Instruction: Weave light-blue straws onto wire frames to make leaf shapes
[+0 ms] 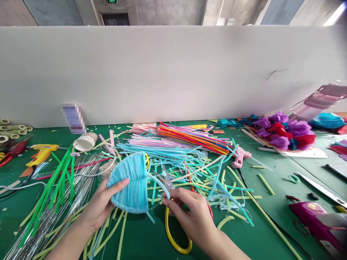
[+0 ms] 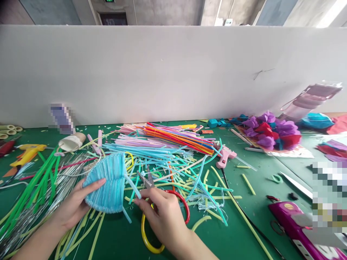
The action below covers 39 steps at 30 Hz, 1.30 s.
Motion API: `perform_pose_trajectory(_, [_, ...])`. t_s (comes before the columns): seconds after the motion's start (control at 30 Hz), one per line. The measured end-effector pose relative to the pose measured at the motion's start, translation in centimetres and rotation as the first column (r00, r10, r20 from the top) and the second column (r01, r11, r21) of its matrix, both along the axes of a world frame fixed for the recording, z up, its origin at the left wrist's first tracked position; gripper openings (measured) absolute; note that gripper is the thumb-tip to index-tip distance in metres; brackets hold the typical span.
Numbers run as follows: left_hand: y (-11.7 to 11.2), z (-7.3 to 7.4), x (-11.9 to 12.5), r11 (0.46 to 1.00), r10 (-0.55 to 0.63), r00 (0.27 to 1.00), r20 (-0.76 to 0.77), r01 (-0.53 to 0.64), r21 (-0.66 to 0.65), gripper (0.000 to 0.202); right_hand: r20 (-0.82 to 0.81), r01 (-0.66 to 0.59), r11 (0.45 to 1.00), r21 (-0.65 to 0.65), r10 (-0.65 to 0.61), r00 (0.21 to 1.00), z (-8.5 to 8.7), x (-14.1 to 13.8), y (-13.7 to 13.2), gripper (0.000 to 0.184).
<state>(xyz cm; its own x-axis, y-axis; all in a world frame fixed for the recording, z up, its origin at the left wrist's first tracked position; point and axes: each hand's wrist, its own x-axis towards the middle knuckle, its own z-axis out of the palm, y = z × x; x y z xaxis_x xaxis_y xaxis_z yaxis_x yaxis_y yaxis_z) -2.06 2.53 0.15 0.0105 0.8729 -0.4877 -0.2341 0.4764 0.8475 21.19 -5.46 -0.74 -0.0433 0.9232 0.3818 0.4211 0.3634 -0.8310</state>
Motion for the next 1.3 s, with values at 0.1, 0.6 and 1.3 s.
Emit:
perform_pose_trajectory(0.1, [0.1,0.1,0.0,1.000,0.028,0.999,0.023,-0.028,0.003,0.047,0.019,-0.023,0.999,0.026,0.023,1.000,-0.3,-0.1,0.0,0.005])
perform_pose_trajectory(0.6, [-0.8,0.8,1.1,0.998,0.046,0.990,0.131,-0.041,-0.041,0.044,-0.095,-0.072,0.995,-0.066,0.066,0.993,-1.1,-0.4,0.2,0.014])
perform_pose_trajectory(1.3, [-0.1,0.9,0.1,0.982,0.138,0.964,0.226,-0.104,-0.156,0.047,0.138,-0.350,0.936,-0.046,0.353,0.926,0.3,0.1,-0.4,0.057])
